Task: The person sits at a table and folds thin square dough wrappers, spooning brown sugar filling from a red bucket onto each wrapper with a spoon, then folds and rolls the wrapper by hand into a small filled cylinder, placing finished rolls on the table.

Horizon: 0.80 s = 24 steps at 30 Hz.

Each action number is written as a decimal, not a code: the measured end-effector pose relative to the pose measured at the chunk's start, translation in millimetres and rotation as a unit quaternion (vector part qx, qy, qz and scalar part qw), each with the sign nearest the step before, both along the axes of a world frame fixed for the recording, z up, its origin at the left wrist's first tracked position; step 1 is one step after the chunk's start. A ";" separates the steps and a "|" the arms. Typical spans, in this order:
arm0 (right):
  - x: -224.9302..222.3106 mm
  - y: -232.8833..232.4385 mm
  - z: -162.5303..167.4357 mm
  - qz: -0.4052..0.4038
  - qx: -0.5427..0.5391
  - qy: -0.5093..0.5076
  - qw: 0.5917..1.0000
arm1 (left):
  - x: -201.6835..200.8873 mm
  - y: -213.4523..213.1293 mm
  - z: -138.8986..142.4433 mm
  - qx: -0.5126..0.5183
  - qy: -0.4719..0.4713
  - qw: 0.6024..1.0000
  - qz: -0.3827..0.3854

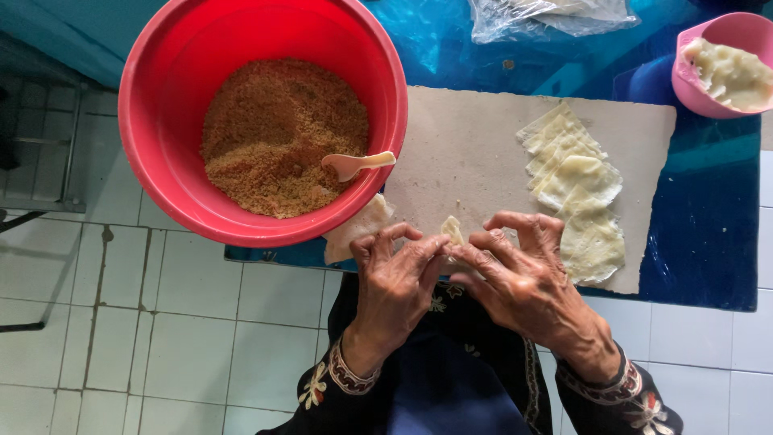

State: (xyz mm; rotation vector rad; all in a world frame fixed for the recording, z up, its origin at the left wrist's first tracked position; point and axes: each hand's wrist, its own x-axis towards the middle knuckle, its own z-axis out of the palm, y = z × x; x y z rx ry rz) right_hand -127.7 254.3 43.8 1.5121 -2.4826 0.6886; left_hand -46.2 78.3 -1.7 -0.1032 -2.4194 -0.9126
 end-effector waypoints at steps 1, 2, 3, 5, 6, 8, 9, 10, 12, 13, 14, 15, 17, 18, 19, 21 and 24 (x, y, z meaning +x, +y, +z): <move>0.1 -2.1 1.0 0.000 -0.002 0.004 1.000 | -0.6 0.5 0.9 0.010 -0.005 1.000 0.003; 0.4 -3.7 2.0 -0.001 -0.004 0.008 1.000 | -0.7 0.8 2.1 0.011 -0.015 1.000 0.007; 0.4 -4.5 2.9 -0.003 -0.005 0.011 1.000 | -0.7 1.5 3.3 0.013 -0.025 1.000 0.010; -1.1 -6.0 3.2 0.003 0.029 0.053 0.998 | -1.7 1.3 5.7 0.021 -0.037 0.999 0.004; -1.7 -6.0 3.0 0.005 0.046 0.074 0.996 | -1.4 0.4 6.8 0.027 -0.040 0.999 -0.004; -3.3 -5.5 1.6 0.010 0.031 0.062 0.998 | -0.6 -3.6 8.2 0.033 -0.043 0.998 -0.026; -4.1 -5.1 0.5 0.012 0.023 0.056 0.998 | -0.2 -6.0 8.3 0.033 -0.042 0.998 -0.041; -5.4 -4.2 -0.5 0.008 0.029 0.045 0.999 | 0.0 -7.3 8.2 0.034 -0.042 0.997 -0.056; -9.5 -2.5 -3.3 0.001 0.039 0.022 0.999 | -1.5 -4.4 6.3 0.024 -0.035 0.999 -0.030; -12.8 -2.8 -5.6 0.006 0.030 0.004 1.000 | -2.4 -3.2 5.1 0.018 -0.031 0.999 -0.018; -17.9 -3.8 -8.2 0.010 0.022 -0.015 1.000 | -3.4 -2.6 4.2 0.007 -0.024 1.000 -0.011; -22.4 -4.2 -10.6 0.015 0.014 -0.034 0.999 | -3.4 -1.6 3.3 -0.004 -0.018 1.000 -0.005; -31.6 -3.1 -14.3 0.030 0.012 -0.066 0.997 | -4.6 -0.6 1.6 -0.021 -0.016 1.000 0.005; -35.3 -2.2 -15.8 0.039 0.012 -0.082 0.996 | -5.9 -0.3 0.9 -0.027 -0.018 0.999 0.010; -37.9 -1.7 -17.4 0.036 0.018 -0.097 0.994 | -6.7 -0.4 0.5 -0.033 -0.022 0.999 0.015; -40.8 -1.0 -20.5 0.033 0.030 -0.127 0.991 | -7.4 -1.4 0.5 -0.040 -0.025 0.999 0.007; -40.1 -2.5 -24.7 -0.008 0.021 -0.134 0.991 | -6.3 -3.2 3.1 -0.068 -0.038 0.997 -0.008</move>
